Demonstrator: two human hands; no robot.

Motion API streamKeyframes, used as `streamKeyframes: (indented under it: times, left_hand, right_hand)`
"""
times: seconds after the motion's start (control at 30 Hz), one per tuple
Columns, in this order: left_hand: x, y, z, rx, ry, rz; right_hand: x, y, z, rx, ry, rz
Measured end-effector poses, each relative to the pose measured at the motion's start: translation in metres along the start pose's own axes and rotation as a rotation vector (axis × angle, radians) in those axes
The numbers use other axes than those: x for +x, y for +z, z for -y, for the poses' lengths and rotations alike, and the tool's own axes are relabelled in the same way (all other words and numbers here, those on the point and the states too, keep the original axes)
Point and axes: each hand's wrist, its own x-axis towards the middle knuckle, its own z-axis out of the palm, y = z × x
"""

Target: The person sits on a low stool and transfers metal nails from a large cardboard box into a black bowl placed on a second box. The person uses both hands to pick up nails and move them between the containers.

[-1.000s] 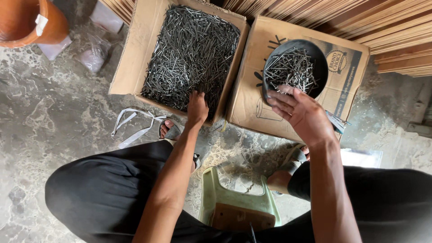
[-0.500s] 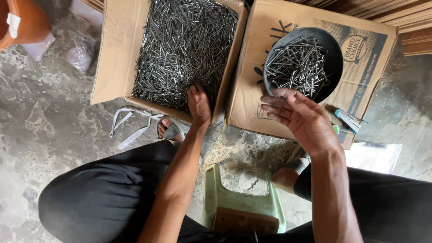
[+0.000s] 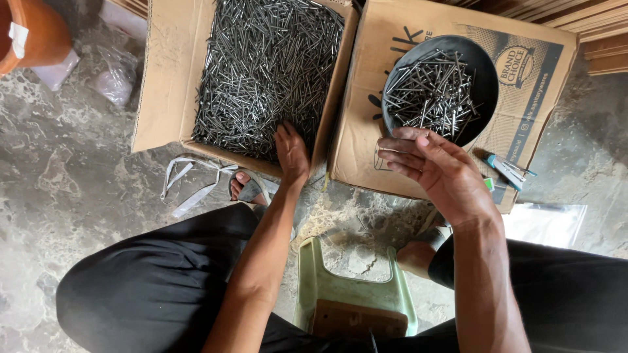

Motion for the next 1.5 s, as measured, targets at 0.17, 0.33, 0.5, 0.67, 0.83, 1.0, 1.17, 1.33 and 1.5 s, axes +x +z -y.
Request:
streamKeyframes:
  times: [0.17, 0.33, 0.5, 0.67, 0.83, 1.0, 1.17, 1.33, 1.5]
  left_hand:
    - [0.017, 0.054, 0.011, -0.265, -0.042, 0.085]
    - [0.018, 0.068, 0.015, -0.407, -0.069, 0.050]
    - [0.010, 0.051, 0.011, -0.414, -0.134, -0.046]
    - [0.003, 0.031, 0.004, -0.537, -0.155, -0.109]
    - [0.016, 0.021, 0.007, -0.635, -0.172, -0.189]
    - [0.011, 0.008, 0.007, -0.702, -0.205, -0.205]
    - [0.020, 0.029, 0.017, -0.826, -0.213, -0.200]
    - [0.022, 0.034, 0.012, -0.848, -0.287, -0.151]
    - [0.025, 0.028, 0.012, -0.881, -0.319, -0.085]
  right_hand:
    - [0.002, 0.002, -0.001, -0.002, 0.001, 0.000]
    - [0.000, 0.005, 0.000, 0.001, 0.005, -0.002]
    - [0.002, 0.002, 0.000, -0.004, 0.005, -0.004]
    - [0.004, 0.003, 0.000, -0.003, 0.006, 0.000]
    - [0.005, 0.006, 0.000, 0.004, 0.006, 0.004]
    - [0.006, 0.006, -0.002, 0.001, 0.011, 0.020]
    - [0.007, 0.006, -0.002, 0.001, 0.020, 0.020]
    - [0.007, 0.007, -0.004, 0.000, 0.021, 0.032]
    - [0.008, 0.006, -0.004, 0.008, 0.037, 0.029]
